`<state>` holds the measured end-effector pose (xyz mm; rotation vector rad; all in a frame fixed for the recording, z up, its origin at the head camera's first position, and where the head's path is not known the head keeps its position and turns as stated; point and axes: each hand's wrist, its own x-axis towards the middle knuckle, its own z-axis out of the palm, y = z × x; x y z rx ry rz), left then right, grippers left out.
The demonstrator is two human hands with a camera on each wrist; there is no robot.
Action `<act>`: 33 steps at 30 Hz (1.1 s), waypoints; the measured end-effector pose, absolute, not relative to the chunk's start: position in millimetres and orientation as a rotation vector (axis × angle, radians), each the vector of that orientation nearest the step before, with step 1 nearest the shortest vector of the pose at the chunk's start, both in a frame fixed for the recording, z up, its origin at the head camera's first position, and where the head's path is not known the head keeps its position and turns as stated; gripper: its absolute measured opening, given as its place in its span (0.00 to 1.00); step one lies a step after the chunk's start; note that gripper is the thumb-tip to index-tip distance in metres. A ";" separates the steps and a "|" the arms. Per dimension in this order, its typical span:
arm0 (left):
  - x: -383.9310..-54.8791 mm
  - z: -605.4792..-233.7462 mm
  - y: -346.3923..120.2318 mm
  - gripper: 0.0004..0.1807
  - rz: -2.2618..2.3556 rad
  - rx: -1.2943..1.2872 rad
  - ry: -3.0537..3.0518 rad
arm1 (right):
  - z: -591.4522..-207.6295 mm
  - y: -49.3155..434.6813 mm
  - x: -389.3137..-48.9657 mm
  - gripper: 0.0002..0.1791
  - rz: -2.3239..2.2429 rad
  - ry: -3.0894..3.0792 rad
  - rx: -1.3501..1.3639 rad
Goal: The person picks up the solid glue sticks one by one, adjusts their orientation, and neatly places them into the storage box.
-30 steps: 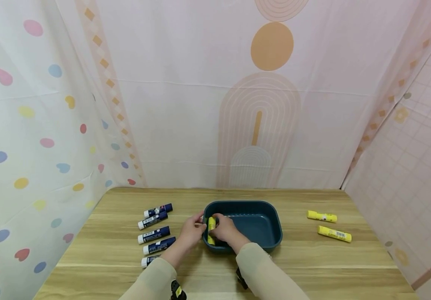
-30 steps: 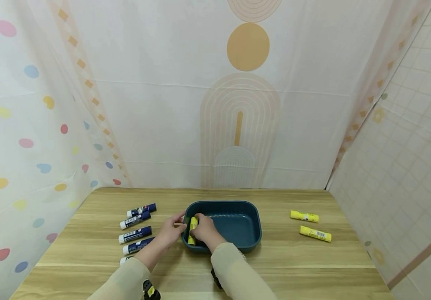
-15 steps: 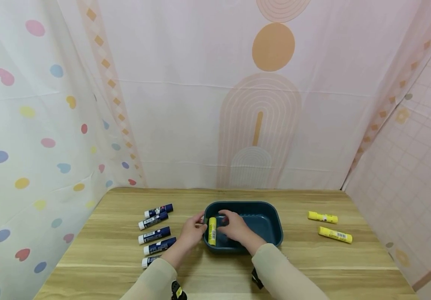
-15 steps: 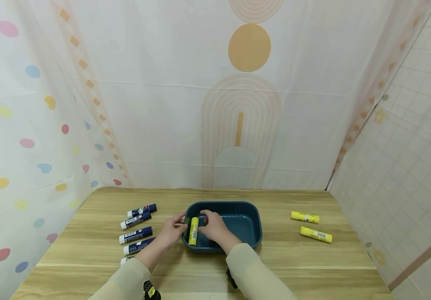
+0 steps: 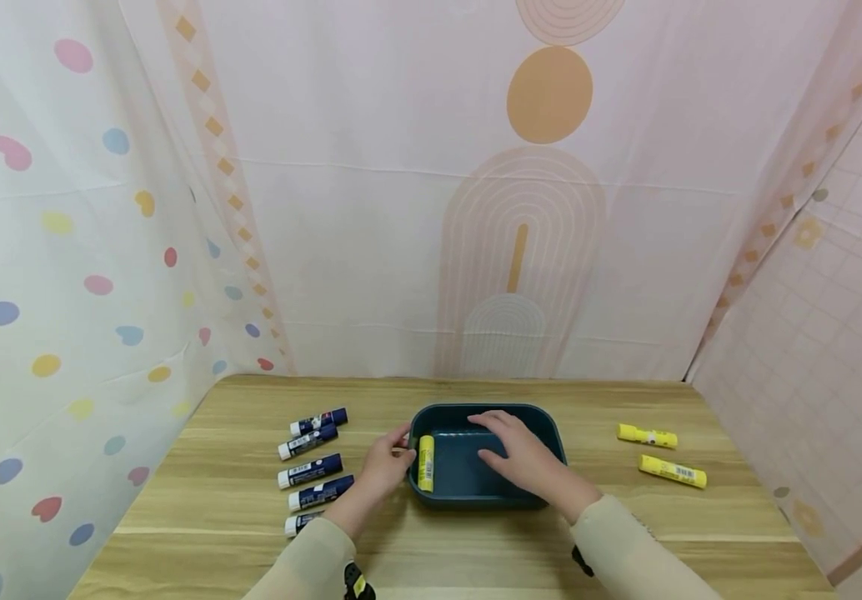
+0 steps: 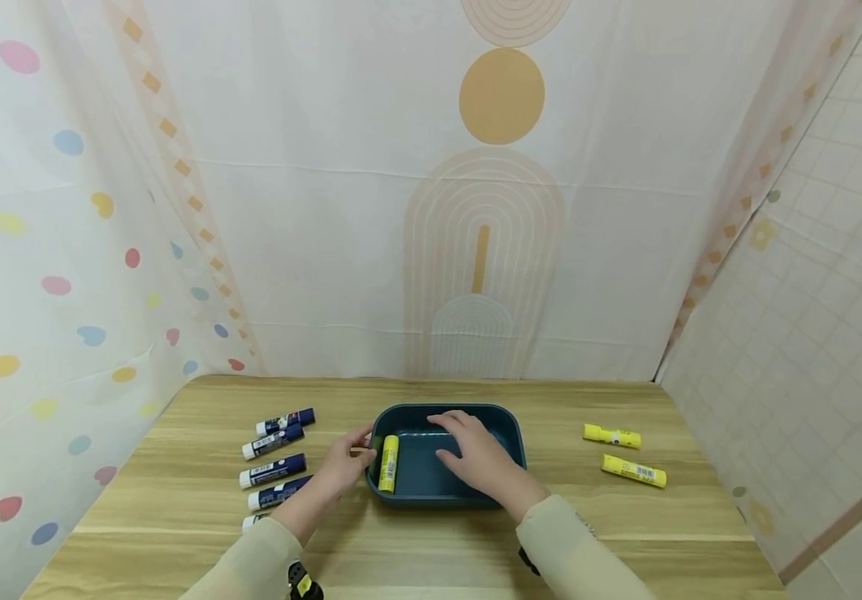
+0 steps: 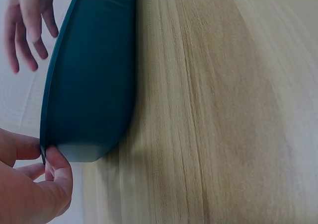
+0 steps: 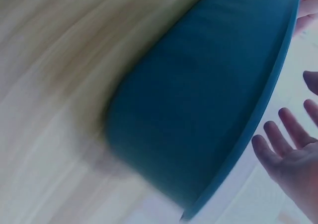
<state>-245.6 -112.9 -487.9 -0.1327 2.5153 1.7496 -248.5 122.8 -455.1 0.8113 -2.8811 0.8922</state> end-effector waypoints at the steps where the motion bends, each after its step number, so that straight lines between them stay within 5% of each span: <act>1: -245.4 -488.0 -113.0 0.27 1.752 -0.130 2.512 | -455.4 127.7 -247.4 0.28 0.837 -2.870 0.825; 16: -243.1 -487.3 -112.7 0.27 1.737 -0.122 2.513 | -464.6 209.1 -237.6 0.30 0.620 -2.748 0.850; 33: -242.1 -484.7 -113.5 0.26 1.749 -0.151 2.489 | -481.0 286.1 -229.6 0.31 0.672 -2.876 0.525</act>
